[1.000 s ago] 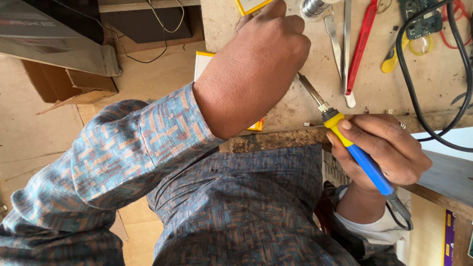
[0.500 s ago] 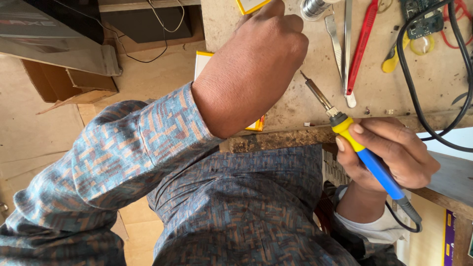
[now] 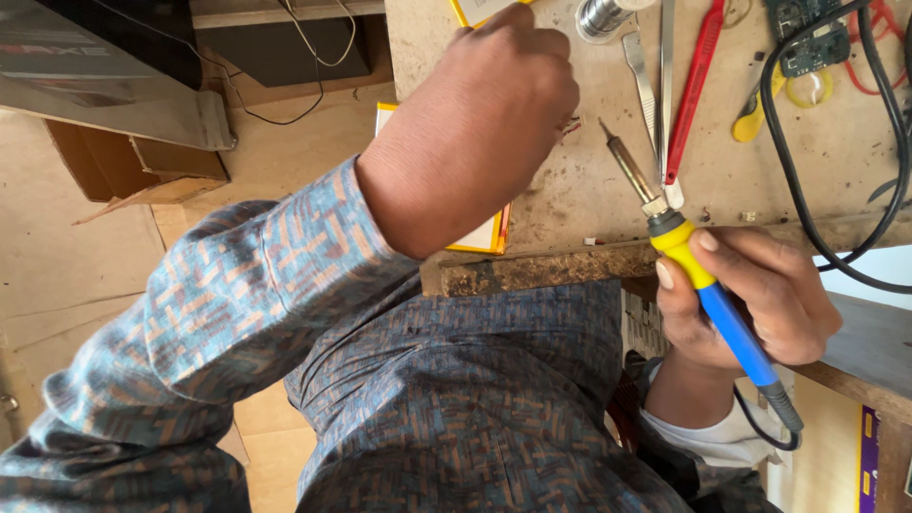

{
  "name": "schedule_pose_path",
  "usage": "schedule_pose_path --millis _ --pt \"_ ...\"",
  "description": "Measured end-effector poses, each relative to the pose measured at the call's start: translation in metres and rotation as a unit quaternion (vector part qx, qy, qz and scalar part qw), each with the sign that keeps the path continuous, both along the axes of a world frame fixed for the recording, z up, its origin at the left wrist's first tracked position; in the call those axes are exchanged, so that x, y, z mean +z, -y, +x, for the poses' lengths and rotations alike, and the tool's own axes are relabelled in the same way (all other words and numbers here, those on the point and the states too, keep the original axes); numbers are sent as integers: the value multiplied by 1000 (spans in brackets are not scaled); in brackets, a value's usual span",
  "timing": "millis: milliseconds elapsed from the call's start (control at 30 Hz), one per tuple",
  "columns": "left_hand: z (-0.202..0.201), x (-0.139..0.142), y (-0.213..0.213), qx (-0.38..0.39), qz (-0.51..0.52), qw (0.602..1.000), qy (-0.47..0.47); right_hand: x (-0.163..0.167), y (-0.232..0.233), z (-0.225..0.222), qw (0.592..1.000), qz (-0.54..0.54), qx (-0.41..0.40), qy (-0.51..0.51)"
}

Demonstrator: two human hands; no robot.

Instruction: The person solders the wire connector of a replacement battery at a workbench using a soldering iron, then carries the battery across the shop to a glass display counter and positions it into an opened tablet next to a phone running a battery test screen.

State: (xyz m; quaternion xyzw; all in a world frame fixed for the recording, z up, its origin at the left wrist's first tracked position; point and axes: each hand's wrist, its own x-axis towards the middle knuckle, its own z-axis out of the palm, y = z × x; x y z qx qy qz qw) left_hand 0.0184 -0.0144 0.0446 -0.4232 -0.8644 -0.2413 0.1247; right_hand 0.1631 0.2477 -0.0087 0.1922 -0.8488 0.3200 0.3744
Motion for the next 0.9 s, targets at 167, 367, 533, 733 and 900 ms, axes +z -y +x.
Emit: schedule_pose_path --millis 167,367,533,733,900 --pt "-1 -2 10 -18 82 993 78 -5 2 -3 999 6 -33 -32" --pt "5 2 23 -18 147 984 104 0 5 -11 998 9 -38 -52" --pt "7 6 25 -13 170 979 112 2 11 -17 996 -48 -21 -66" --pt "7 10 26 -4 189 974 122 -6 15 -30 988 -94 -17 -123" --pt "8 14 22 55 217 963 149 -6 15 -30 988 -109 -15 -111"
